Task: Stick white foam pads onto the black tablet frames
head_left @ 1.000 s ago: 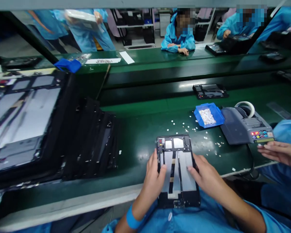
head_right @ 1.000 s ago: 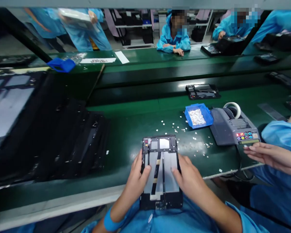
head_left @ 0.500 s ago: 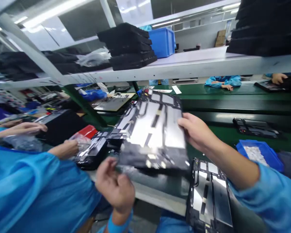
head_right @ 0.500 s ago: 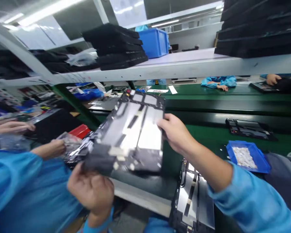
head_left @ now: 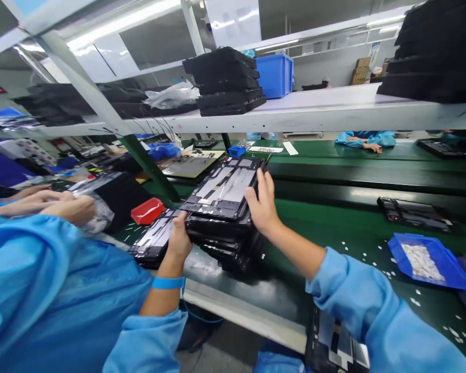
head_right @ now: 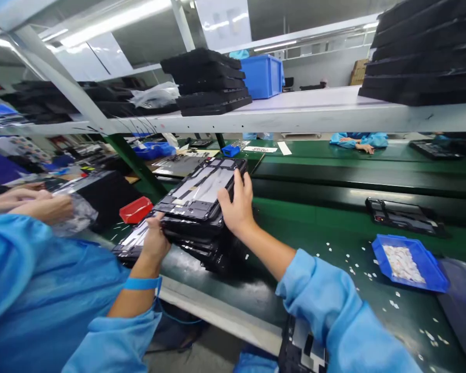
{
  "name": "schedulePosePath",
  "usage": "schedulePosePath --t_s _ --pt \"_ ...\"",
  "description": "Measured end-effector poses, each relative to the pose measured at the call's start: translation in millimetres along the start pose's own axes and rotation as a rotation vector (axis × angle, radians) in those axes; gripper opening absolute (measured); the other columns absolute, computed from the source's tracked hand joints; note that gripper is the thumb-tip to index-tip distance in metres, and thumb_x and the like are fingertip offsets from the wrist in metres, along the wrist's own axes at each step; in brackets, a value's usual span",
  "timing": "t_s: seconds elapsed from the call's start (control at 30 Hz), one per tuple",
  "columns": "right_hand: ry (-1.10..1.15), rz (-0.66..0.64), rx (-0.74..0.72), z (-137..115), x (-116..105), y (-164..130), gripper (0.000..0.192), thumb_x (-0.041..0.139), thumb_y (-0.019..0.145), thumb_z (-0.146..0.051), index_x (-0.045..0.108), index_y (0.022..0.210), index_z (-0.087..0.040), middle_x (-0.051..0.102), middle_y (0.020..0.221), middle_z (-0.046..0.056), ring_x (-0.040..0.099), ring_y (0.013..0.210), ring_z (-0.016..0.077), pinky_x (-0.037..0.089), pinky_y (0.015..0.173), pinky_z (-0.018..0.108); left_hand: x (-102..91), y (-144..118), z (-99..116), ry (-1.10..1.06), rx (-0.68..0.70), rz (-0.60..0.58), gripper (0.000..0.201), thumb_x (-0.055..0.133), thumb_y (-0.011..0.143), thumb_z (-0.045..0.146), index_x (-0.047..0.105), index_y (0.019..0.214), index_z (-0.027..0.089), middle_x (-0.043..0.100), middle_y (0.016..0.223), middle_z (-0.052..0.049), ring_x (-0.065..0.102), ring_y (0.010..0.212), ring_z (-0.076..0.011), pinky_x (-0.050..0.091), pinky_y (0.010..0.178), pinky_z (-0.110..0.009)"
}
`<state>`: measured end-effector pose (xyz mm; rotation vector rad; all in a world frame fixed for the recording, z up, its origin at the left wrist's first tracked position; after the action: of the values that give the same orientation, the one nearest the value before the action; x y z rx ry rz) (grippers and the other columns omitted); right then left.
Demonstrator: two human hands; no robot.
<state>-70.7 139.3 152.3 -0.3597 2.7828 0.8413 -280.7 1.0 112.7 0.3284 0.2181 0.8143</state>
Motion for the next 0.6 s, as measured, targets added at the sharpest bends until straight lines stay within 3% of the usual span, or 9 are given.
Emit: schedulePosePath --t_s 0.13,0.27,0.33,0.43,0.6 --pt "0.030 -0.035 0.079 -6 44 -17 0.070 0.026 0.109 -0.052 0.016 0.166 -0.013 0.005 0.172 0.022 0.007 0.161 0.0274 0.024 0.126 0.051 6.7 1 -9 -0.287 -0.187 -0.037 0.088 0.039 0.086 0.090 0.070 0.123 0.016 0.077 0.117 -0.013 0.060 0.132 -0.0365 0.053 0.109 -0.050" --pt "0.075 -0.047 0.020 -5 48 -19 0.074 0.034 0.106 -0.059 0.019 0.167 -0.018 0.007 0.174 0.017 0.007 0.162 0.0294 0.020 0.127 0.053 3.3 1 -13 -0.505 -0.283 0.072 0.080 0.038 0.092 0.083 0.070 0.124 0.017 0.075 0.125 -0.014 0.055 0.139 -0.0345 0.048 0.115 -0.050" --pt "0.089 -0.057 -0.012 8 39 -25 0.074 0.034 0.106 -0.060 0.022 0.167 -0.020 0.011 0.174 0.015 0.008 0.162 0.0282 0.016 0.129 0.052 -0.8 4 -21 -0.535 -0.332 0.095 0.075 0.040 0.094 0.079 0.072 0.121 0.017 0.076 0.122 -0.013 0.055 0.139 -0.0343 0.048 0.115 -0.049" --pt "0.124 -0.021 0.081 36 36 -47 0.071 0.027 0.107 -0.058 0.023 0.166 -0.020 0.013 0.174 0.014 0.008 0.162 0.0251 0.014 0.129 0.051 -2.5 8 -36 -0.505 -0.456 0.087 0.057 0.047 0.098 0.065 0.072 0.120 0.018 0.079 0.115 -0.007 0.059 0.135 -0.0325 0.050 0.114 -0.046" --pt "0.170 0.021 0.149 49 71 -83 0.070 0.028 0.108 -0.053 0.021 0.167 -0.016 0.014 0.173 0.016 0.010 0.161 0.0238 0.013 0.129 0.052 5.5 6 -36 -0.437 -0.459 0.064 0.050 0.053 0.094 0.061 0.073 0.116 0.021 0.081 0.104 -0.002 0.064 0.126 -0.0310 0.054 0.110 -0.046"
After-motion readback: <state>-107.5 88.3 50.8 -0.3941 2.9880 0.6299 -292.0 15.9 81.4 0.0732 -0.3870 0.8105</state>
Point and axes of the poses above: each hand's wrist, its own y-axis towards the middle knuckle, its own x-axis out of the palm, z = x × y, the point moved 1 cm from there along y, towards the middle knuckle
